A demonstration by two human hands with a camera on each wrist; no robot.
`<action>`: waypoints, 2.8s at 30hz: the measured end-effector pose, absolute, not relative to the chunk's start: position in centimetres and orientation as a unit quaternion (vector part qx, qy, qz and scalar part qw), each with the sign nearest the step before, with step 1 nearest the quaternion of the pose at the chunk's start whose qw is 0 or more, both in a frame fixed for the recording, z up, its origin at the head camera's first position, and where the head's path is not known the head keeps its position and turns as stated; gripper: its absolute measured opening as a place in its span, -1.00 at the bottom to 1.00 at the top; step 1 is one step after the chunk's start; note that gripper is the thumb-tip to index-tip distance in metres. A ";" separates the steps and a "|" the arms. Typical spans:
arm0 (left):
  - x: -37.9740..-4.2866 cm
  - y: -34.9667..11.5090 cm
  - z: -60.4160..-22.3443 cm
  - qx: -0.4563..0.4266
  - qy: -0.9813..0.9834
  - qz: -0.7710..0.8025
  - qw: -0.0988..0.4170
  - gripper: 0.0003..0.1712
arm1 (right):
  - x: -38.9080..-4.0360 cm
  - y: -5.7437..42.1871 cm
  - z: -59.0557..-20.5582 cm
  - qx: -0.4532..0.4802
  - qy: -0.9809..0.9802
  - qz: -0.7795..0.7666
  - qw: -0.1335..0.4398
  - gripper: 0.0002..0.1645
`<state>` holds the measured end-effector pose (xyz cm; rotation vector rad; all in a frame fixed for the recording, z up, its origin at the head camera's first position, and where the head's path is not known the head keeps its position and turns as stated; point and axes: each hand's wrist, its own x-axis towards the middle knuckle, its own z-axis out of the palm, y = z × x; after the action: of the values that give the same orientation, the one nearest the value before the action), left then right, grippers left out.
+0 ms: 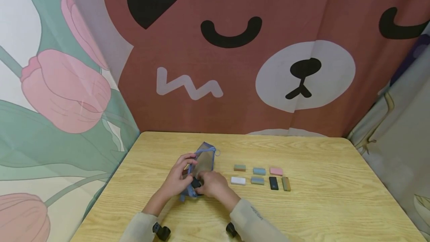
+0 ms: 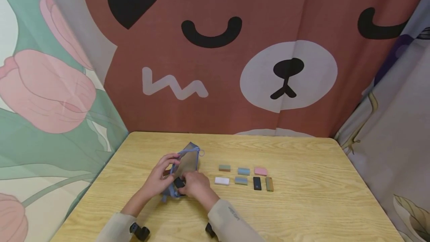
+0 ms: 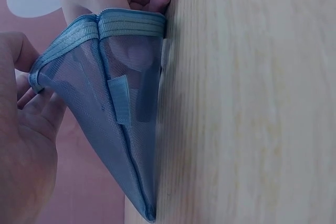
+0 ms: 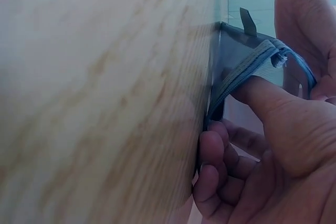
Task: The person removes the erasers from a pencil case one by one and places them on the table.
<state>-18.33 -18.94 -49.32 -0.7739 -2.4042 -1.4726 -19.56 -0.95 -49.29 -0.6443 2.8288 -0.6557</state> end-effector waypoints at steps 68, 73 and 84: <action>-18.5 -19.5 -49.6 -0.229 -0.831 -0.492 0.126 -0.54 | -19.5 2.0 -46.3 -0.222 0.931 -0.285 0.046 -0.80; -18.4 -19.5 -49.6 -0.221 -0.834 -0.492 0.119 -0.55 | -19.4 2.6 -46.2 -0.234 0.922 -0.306 0.049 -0.77; -18.3 -19.4 -49.7 -0.213 -0.842 -0.480 0.119 -0.60 | -18.7 3.7 -45.6 -0.245 0.906 -0.339 0.064 -0.72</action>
<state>-18.33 -19.45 -49.71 -0.6221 -2.4629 -1.4047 -18.74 3.73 -45.58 -0.7410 2.7350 -1.0242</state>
